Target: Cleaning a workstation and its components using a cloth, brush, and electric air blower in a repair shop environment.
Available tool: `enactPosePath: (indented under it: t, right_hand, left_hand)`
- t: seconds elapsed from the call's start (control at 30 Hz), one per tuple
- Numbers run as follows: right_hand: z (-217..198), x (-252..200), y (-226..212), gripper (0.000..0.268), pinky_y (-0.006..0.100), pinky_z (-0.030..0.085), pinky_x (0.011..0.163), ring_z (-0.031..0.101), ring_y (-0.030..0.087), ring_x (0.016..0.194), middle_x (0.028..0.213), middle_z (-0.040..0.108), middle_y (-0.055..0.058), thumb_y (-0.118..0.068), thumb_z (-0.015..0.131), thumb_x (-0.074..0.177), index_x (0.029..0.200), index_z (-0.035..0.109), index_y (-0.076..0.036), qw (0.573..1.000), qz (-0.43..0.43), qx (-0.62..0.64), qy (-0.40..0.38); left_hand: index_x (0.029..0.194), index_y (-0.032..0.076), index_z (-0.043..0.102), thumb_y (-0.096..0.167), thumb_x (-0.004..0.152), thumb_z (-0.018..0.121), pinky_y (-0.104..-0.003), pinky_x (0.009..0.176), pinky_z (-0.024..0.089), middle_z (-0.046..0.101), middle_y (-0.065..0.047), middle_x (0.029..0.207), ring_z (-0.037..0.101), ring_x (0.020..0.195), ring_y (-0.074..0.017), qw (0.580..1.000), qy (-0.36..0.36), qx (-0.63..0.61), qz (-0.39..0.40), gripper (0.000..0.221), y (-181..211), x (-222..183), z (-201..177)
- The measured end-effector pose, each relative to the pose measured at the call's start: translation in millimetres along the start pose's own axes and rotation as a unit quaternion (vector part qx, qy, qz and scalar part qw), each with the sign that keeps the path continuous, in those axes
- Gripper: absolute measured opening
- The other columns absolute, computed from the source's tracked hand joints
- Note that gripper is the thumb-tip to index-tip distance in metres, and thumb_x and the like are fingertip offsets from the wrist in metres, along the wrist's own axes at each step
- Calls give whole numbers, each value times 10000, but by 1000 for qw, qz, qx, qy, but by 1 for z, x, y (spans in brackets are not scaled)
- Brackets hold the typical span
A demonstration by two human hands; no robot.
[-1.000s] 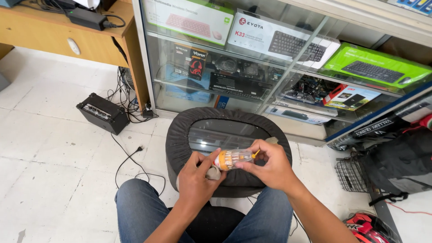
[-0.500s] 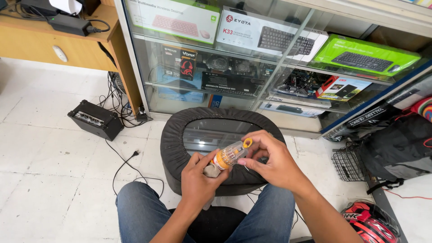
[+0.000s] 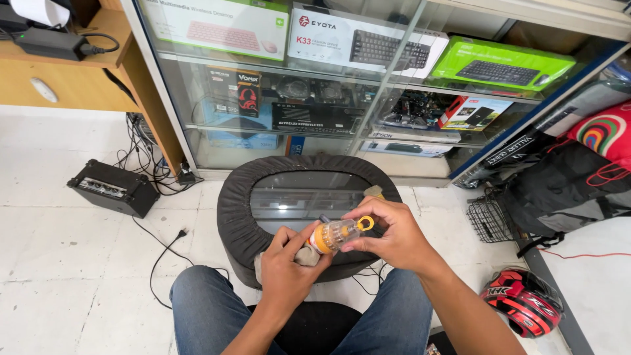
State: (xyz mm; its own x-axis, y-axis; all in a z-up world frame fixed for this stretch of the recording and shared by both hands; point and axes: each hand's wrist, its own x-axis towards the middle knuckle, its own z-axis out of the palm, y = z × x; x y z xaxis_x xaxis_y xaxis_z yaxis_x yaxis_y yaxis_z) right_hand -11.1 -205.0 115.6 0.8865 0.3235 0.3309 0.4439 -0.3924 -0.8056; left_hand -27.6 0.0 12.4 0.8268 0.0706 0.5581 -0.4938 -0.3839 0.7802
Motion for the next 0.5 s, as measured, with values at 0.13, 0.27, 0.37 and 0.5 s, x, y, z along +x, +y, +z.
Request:
enactPosePath:
  t: [0.13,0.27,0.37,0.5]
  right_hand:
    - [5,-5,4,405,218,545,689,635,98,817,911,685,21,-185,959,679,1012,744,-102,999,9,-3,43]
    - [8,-9,3,385,230,513,678,615,85,764,891,706,8,-188,963,678,969,725,-103,996,26,-20,85]
    - [11,-11,-1,344,233,471,644,574,78,721,827,676,-5,-193,957,691,919,717,-101,992,55,-20,113]
    - [14,-14,-1,308,225,472,619,573,66,698,776,660,-12,-165,949,704,874,704,-86,984,101,-9,145]
  left_hand:
    - [1287,213,720,201,740,938,-214,593,518,470,48,820,507,658,-58,999,19,-9,33,589,4,4,4]
    - [1300,206,705,201,752,944,-219,588,517,482,37,835,516,671,-64,996,46,18,71,598,3,4,8]
    - [1296,196,707,198,759,943,-225,571,502,475,35,831,508,664,-68,995,56,31,81,587,5,4,11]
    - [1286,165,711,199,767,943,-228,552,496,480,29,822,514,660,-73,994,62,32,89,569,5,4,16]
